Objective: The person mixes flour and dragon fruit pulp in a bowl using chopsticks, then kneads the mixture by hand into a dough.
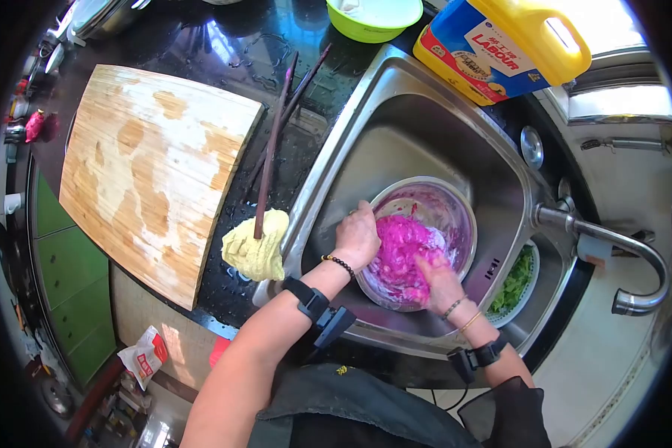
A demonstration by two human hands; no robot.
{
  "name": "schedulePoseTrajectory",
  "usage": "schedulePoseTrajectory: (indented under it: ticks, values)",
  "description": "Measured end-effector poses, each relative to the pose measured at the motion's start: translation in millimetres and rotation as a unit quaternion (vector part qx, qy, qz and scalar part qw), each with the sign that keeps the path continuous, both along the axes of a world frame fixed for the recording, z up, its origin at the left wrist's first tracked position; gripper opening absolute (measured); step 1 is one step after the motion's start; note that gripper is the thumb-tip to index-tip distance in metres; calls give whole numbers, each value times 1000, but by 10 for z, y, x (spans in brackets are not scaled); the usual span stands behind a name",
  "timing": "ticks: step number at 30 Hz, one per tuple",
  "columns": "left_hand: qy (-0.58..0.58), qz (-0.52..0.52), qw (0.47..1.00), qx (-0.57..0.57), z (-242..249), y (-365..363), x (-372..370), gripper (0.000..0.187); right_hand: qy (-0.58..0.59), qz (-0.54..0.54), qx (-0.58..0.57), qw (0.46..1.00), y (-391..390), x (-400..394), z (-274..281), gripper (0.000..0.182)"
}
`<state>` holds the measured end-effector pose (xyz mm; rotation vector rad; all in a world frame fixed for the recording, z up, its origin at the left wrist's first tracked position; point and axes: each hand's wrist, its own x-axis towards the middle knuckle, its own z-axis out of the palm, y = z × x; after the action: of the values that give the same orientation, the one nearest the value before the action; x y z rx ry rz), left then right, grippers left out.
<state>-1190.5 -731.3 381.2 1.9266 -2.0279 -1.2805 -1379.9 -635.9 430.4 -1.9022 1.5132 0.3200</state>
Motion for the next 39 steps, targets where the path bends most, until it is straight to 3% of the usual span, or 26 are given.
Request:
schedulePoseTrajectory:
  ticks: [3, 5, 9, 13, 19, 23, 25, 27, 32, 37, 39]
  values:
    - [-6, -2, 1000, -16, -52, 7, -12, 25, 39, 48, -96, 993, -467, 35, -32, 79]
    - [-14, -6, 1000, -1, -58, -2, -9, 25, 56, 108, -154, 981, -714, 120, -416, 79]
    - [0, 2, 999, -34, -116, -9, 4, 20, 139, 146, 148, 968, -1093, 638, -937, 47]
    - [16, 2, 999, -47, -109, -4, -9, 18, 145, 118, 207, 960, -1119, 746, -809, 37]
    - [30, -18, 998, -48, -207, 56, -23, 15, 138, 254, 113, 951, -636, 677, -675, 36]
    - [4, -29, 1000, 7, -106, -23, -14, 21, 63, 208, 68, 974, -415, 292, -273, 45]
    - [-8, -25, 999, -18, -87, -45, 23, 20, -13, 128, -46, 991, -220, 58, -145, 33]
    - [-9, -25, 999, -19, -76, -25, 30, 20, 0, 89, -61, 994, -53, 12, -108, 32]
    - [-19, -20, 1000, -4, -62, -14, 33, 20, 13, 49, -119, 992, 163, -36, -381, 26]
    - [-10, -5, 1000, -15, -27, -18, 22, 20, 15, 172, -149, 974, 94, -160, -698, 20]
    - [-1, 3, 1000, 0, -9, -20, 24, 21, 40, 179, -100, 978, 55, -128, -775, 21]
